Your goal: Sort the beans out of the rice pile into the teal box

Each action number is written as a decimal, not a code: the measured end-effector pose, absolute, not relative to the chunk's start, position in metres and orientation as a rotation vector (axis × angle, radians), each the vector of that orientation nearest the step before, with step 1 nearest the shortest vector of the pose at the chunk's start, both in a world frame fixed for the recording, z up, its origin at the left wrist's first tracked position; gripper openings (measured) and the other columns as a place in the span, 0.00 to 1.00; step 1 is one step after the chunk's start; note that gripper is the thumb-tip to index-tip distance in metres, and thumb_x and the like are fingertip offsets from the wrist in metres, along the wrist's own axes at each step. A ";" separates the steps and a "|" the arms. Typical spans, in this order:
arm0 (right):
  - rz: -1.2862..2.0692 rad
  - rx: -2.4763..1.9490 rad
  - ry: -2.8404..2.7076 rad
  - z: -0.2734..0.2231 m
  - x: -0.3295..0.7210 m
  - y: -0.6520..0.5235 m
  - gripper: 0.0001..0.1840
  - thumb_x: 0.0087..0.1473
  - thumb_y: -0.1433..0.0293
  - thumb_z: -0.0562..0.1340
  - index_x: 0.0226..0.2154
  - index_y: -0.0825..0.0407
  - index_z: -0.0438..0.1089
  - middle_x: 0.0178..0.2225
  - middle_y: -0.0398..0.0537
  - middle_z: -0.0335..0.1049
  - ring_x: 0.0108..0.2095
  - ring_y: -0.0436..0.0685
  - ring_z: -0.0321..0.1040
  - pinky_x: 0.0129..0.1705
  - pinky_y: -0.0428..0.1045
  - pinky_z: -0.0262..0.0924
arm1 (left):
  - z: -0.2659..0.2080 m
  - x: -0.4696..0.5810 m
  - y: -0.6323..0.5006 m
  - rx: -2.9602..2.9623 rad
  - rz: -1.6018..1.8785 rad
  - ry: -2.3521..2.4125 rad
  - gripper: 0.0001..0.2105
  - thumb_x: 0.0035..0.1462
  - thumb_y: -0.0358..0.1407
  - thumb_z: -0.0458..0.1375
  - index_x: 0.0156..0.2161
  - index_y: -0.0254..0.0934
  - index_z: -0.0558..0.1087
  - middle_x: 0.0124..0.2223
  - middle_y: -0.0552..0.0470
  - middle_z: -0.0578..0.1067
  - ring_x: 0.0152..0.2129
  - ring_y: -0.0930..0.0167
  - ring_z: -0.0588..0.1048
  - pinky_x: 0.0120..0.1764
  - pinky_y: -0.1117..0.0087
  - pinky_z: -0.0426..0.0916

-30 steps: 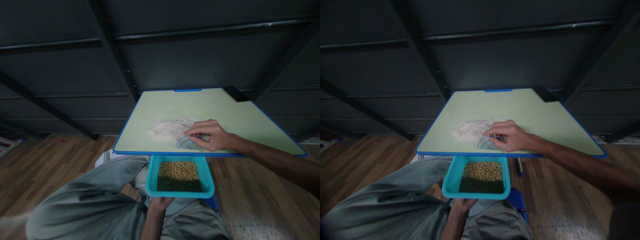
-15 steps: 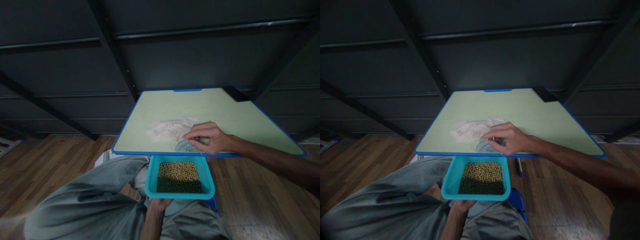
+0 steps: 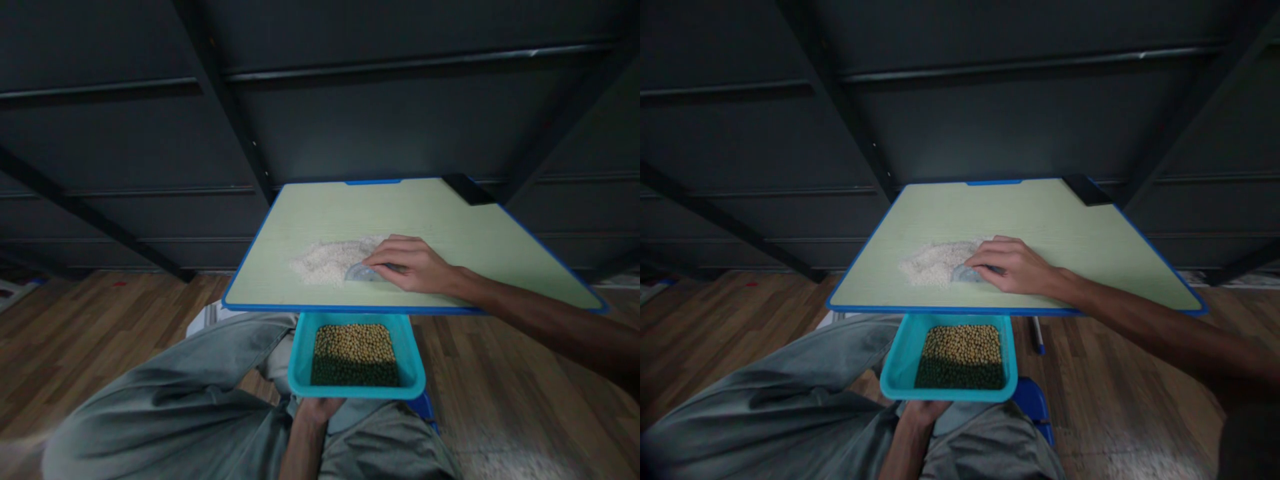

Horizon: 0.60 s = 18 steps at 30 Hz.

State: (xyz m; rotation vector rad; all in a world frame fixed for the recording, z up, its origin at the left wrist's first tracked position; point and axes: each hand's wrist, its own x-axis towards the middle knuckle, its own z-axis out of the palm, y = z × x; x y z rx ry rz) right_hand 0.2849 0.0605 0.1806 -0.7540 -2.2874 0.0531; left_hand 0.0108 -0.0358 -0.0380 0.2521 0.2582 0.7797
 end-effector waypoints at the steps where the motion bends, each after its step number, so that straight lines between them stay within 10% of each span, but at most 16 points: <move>1: 0.017 -0.766 -2.298 0.181 0.286 0.062 0.12 0.57 0.74 0.60 0.44 0.52 0.74 0.37 0.49 0.75 0.38 0.54 0.69 0.42 0.52 0.62 | -0.039 0.011 -0.036 0.251 0.780 0.223 0.18 0.64 0.35 0.44 0.48 0.44 0.75 0.52 0.52 0.75 0.50 0.69 0.73 0.62 0.61 0.53; 18: -0.281 -0.996 -2.297 0.183 0.298 0.075 0.13 0.63 0.70 0.55 0.46 0.50 0.73 0.41 0.47 0.75 0.40 0.54 0.70 0.40 0.51 0.57 | -0.043 0.011 -0.034 0.265 0.797 0.128 0.23 0.64 0.29 0.39 0.48 0.49 0.75 0.46 0.58 0.79 0.47 0.73 0.75 0.55 0.70 0.63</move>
